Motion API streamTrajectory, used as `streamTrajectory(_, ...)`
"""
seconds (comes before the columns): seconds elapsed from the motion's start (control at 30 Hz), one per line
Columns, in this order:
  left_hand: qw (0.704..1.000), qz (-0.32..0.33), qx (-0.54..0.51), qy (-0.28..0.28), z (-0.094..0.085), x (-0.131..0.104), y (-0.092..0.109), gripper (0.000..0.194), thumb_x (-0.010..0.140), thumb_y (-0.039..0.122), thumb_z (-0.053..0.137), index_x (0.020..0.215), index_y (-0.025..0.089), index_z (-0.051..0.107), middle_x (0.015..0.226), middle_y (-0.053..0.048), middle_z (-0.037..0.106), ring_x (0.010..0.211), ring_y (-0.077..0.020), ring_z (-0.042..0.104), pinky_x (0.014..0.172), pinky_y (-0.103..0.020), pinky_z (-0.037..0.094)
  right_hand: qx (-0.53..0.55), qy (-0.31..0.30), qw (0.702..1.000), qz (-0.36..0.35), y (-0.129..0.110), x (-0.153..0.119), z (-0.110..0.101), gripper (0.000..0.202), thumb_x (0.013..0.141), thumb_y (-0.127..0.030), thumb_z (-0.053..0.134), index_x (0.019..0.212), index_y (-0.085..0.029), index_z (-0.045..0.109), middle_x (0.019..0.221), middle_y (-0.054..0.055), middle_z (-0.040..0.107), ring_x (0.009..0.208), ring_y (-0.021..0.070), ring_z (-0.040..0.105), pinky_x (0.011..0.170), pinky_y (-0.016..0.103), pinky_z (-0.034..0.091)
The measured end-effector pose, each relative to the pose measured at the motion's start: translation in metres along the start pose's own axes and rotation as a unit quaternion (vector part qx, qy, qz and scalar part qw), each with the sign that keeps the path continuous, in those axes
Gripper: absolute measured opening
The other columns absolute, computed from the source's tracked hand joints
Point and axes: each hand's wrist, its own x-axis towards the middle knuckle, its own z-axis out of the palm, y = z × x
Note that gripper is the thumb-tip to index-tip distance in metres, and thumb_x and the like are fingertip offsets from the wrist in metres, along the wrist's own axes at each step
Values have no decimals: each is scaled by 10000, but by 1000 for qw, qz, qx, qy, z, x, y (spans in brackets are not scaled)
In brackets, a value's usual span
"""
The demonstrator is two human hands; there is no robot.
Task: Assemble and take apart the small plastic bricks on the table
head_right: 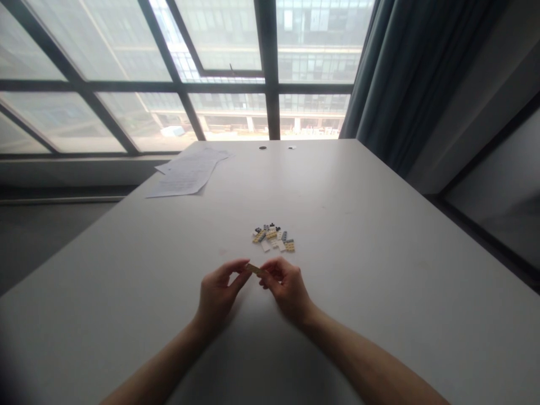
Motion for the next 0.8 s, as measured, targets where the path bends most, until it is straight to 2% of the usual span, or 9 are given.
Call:
streamTrajectory(0.1, 999, 33, -9, -9, -1, 1, 3, 76, 818, 264, 650, 847, 196, 668, 786, -25, 695, 718, -145, 645, 694, -273, 527, 2, 12, 1000, -6, 2, 1, -1, 132, 810, -299, 656, 847, -186, 599, 746, 18, 658, 642, 143, 641, 637, 284, 539)
streamTrajectory(0.27, 997, 68, -30, -26, -5, 4, 7, 28, 813, 215, 657, 807, 199, 678, 769, -24, 690, 712, -143, 645, 678, -262, 524, 20, 36, 999, -27, 1, 4, -3, 118, 751, -262, 711, 780, -184, 627, 937, 61, 683, 784, 162, 657, 745, 303, 552)
streamTrajectory(0.33, 996, 81, -25, -30, -5, 6, 8, 25, 809, 199, 659, 799, 199, 681, 766, -23, 691, 702, -138, 646, 670, -253, 522, 1, 52, 998, -46, -1, 5, -4, 69, 764, -243, 695, 783, -184, 663, 944, 67, 681, 858, 178, 656, 785, 305, 546)
streamTrajectory(0.5, 991, 127, -12, -51, -3, 4, 9, 59, 806, 157, 651, 779, 203, 677, 784, -30, 689, 713, -131, 643, 670, -241, 518, -45, 79, 992, -82, -4, 6, -6, 51, 779, -222, 671, 778, -199, 716, 958, 73, 691, 879, 189, 656, 776, 306, 550)
streamTrajectory(0.63, 982, 172, 1, -76, -1, 2, 9, 80, 800, 130, 648, 789, 207, 666, 766, -32, 669, 715, -133, 621, 666, -251, 511, -48, 70, 992, -91, -4, 5, -6, 76, 793, -209, 647, 810, -202, 721, 960, 74, 703, 885, 196, 661, 788, 322, 551)
streamTrajectory(0.8, 974, 202, 30, -100, 0, 0, 8, 88, 799, 122, 642, 790, 209, 650, 734, -37, 655, 713, -149, 598, 660, -275, 500, -12, 56, 996, -71, -3, 4, -3, 130, 798, -217, 635, 909, -201, 699, 928, 69, 722, 870, 201, 677, 793, 349, 559)
